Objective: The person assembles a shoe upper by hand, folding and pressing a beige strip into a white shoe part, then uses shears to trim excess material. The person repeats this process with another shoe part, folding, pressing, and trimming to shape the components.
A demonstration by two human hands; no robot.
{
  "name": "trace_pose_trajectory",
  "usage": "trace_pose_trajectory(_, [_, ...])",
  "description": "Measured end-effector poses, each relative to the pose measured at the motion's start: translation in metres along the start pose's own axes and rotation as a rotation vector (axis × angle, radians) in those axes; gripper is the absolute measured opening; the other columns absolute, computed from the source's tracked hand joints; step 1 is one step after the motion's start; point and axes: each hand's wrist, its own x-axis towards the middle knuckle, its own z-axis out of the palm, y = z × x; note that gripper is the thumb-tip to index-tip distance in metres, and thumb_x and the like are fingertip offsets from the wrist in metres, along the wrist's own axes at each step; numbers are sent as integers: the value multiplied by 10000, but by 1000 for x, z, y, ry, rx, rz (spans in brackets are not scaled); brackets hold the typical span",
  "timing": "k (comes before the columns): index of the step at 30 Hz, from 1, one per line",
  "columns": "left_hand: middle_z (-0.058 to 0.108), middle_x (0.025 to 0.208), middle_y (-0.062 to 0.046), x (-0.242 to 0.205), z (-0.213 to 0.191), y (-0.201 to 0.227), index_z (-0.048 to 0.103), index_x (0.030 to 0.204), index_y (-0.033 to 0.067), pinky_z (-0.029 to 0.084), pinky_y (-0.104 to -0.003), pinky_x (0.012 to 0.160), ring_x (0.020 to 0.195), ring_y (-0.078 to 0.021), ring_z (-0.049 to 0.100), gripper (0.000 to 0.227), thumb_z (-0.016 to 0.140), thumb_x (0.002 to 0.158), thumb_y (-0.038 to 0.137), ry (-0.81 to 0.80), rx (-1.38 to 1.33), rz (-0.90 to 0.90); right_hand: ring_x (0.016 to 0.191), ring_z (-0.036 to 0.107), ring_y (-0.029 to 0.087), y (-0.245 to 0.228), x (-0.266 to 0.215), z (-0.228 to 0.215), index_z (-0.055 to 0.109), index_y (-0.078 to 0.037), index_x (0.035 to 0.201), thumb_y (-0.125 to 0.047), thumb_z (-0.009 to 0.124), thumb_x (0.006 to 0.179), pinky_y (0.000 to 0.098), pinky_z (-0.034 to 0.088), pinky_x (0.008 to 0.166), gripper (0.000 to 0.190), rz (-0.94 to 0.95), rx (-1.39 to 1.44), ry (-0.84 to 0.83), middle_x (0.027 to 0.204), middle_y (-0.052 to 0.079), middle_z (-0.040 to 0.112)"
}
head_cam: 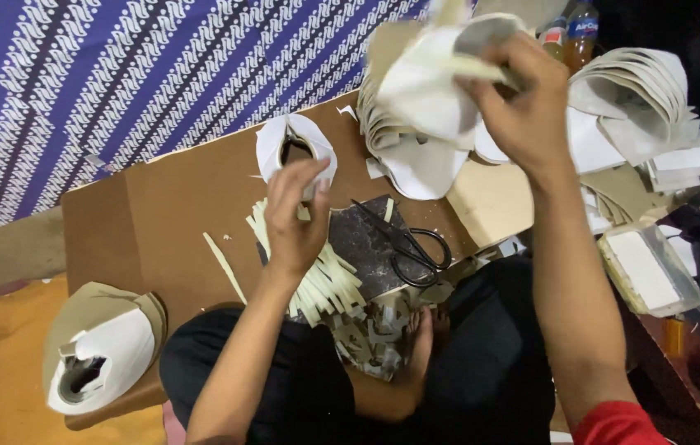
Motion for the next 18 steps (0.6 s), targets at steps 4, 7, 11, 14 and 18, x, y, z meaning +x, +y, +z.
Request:
trace_pose_trajectory(4, [556, 1493, -113, 49, -25, 52, 493, 1466, 85, 421, -499, 1223, 1418, -282, 535, 345, 525, 1128, 145, -193, -70, 33, 860, 610, 249, -72, -2, -26, 739, 56, 1007, 97, 707, 895, 353, 496, 766, 124, -63, 173, -351, 934, 144, 682])
trace_pose_trajectory(7, [548, 1494, -91, 61, -31, 60, 462, 1476, 59, 314, -509, 1278, 1466, -282, 448, 632, 459, 898, -198, -625, -223, -5, 869, 595, 240, -80, -13, -11, 704, 31, 940, 20, 707, 920, 355, 475, 777, 24, -10, 351, -482, 892, 105, 649])
trace_pose_trajectory(11, [627, 1250, -156, 49, -28, 48, 661, 1033, 7, 480, -506, 1017, 1159, -366, 614, 141, 680, 898, -25, -662, -533, -323, 826, 608, 250, -60, -40, 12, 739, -1, 1009, 39, 740, 825, 392, 474, 768, 188, 215, 483, -430, 911, 163, 681])
trace_pose_trajectory(14, [679, 1005, -69, 30, -24, 24, 713, 1000, 60, 470, -373, 840, 933, -219, 608, 175, 795, 846, 48, -680, -536, -501, 806, 624, 291, -61, -56, 26, 734, 18, 986, 78, 746, 810, 412, 482, 775, 187, 244, 460, -405, 879, 170, 684])
trace_pose_trajectory(18, [679, 781, 19, 16, -20, 6, 713, 924, 74, 402, -214, 658, 737, -88, 577, 182, 852, 808, 99, -761, -633, -761, 823, 637, 292, -61, -66, 36, 741, -43, 941, 34, 801, 871, 380, 476, 784, 120, 177, 312, -313, 881, 105, 692])
